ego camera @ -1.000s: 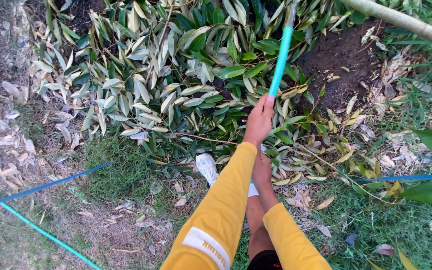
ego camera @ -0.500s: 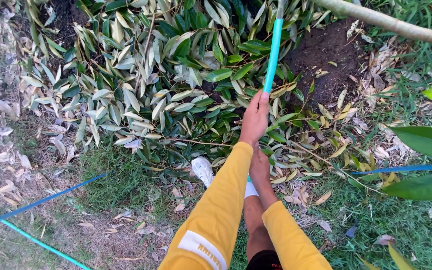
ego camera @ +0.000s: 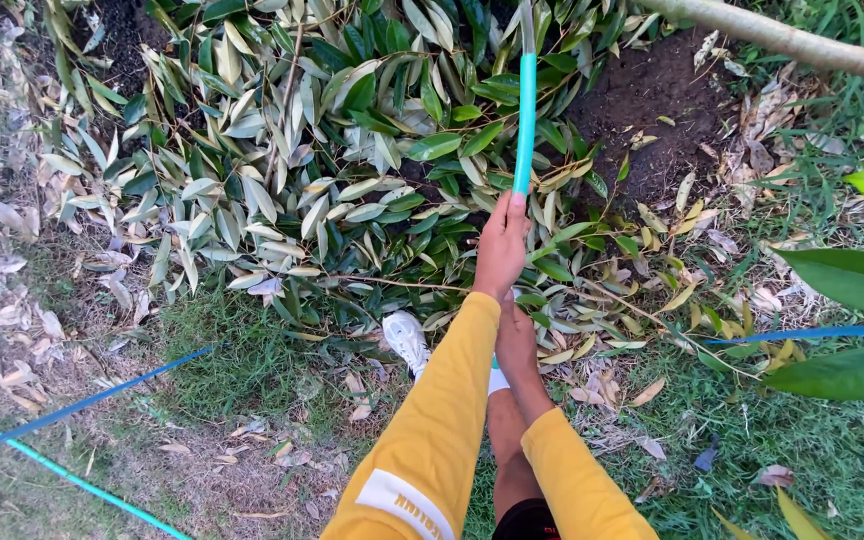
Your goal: Watering a small tree in a grassy area using a garden hose.
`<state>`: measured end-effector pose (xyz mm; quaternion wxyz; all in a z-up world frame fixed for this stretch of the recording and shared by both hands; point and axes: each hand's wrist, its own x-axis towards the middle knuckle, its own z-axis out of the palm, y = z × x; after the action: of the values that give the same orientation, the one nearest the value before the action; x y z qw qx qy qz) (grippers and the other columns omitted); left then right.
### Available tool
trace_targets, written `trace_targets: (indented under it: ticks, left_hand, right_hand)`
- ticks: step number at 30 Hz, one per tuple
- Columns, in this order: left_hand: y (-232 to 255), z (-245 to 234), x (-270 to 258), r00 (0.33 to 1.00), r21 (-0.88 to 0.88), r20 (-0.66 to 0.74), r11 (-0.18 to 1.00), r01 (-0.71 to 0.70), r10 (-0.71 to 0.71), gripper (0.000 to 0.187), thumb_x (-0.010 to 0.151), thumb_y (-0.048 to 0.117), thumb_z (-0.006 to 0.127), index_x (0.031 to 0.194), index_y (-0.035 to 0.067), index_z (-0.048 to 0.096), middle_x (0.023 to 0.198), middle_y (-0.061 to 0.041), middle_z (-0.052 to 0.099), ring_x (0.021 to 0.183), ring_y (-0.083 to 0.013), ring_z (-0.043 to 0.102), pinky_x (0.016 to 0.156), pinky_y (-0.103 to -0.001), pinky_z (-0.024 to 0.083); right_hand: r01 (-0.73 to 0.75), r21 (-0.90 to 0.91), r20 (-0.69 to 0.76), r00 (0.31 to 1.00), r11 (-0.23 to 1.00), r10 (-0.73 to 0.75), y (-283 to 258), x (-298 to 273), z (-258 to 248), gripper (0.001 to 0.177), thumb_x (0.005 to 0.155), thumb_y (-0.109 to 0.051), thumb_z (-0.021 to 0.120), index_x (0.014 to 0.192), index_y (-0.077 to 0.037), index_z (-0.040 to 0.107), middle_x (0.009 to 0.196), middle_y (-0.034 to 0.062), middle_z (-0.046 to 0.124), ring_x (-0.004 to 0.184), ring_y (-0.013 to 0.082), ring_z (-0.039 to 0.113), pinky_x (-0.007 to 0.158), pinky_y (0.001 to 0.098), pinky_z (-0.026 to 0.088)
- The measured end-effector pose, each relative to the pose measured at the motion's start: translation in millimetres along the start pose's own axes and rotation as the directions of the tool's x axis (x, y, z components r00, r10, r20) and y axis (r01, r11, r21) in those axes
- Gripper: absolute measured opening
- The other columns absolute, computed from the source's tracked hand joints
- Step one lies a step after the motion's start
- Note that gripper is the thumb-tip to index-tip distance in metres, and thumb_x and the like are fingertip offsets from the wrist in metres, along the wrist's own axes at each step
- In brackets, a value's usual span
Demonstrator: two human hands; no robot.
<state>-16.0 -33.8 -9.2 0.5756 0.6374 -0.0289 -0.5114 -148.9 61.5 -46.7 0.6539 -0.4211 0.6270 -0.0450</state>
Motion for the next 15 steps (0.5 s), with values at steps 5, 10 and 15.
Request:
trace_targets:
  ticks: [5,10,15]
  left_hand:
    - [-1.2,0.8,-4.5,1.000,0.055,-0.003,0.998,-0.007,0.007,0.050,0.108,0.046,0.045,0.135,0.007,0.061,0.071,0.004,0.045,0.062,-0.0063,0.039,0.055,-0.024,0.034]
    - [-16.8,0.9,-10.8,0.999,0.119,-0.039,0.993,-0.026,0.031,0.047,0.108,0.045,0.047,0.133,0.008,0.061,0.077,0.004,0.051,0.067,-0.0054,0.045,0.060,-0.023,0.041]
    - [-24.5,-11.9,-14.6,0.987,0.101,-0.157,0.994,0.029,-0.012,0.044,0.107,0.042,0.047,0.131,0.009,0.064,0.072,0.001,0.049,0.064,-0.0090,0.042,0.057,-0.027,0.037]
  right_hand:
    - [0.020,-0.002,0.002,1.000,1.000,-0.020,3.4,-3.9,-1.2,0.061,0.109,-0.050,0.037,0.095,-0.001,0.069,0.066,0.0007,0.060,0.057,0.0090,0.050,0.054,0.0300,0.041]
    - [0.103,-0.025,0.028,0.994,0.994,-0.102,30.0,-7.3,-1.0,0.054,0.105,-0.046,0.044,0.104,0.001,0.070,0.086,0.0055,0.075,0.075,0.0100,0.065,0.068,0.0300,0.054]
    - [0.022,0.036,0.065,0.998,0.999,-0.025,16.1,-20.2,5.5,0.048,0.107,-0.039,0.045,0.110,0.001,0.071,0.092,0.0061,0.076,0.081,0.0117,0.068,0.075,0.0297,0.054]
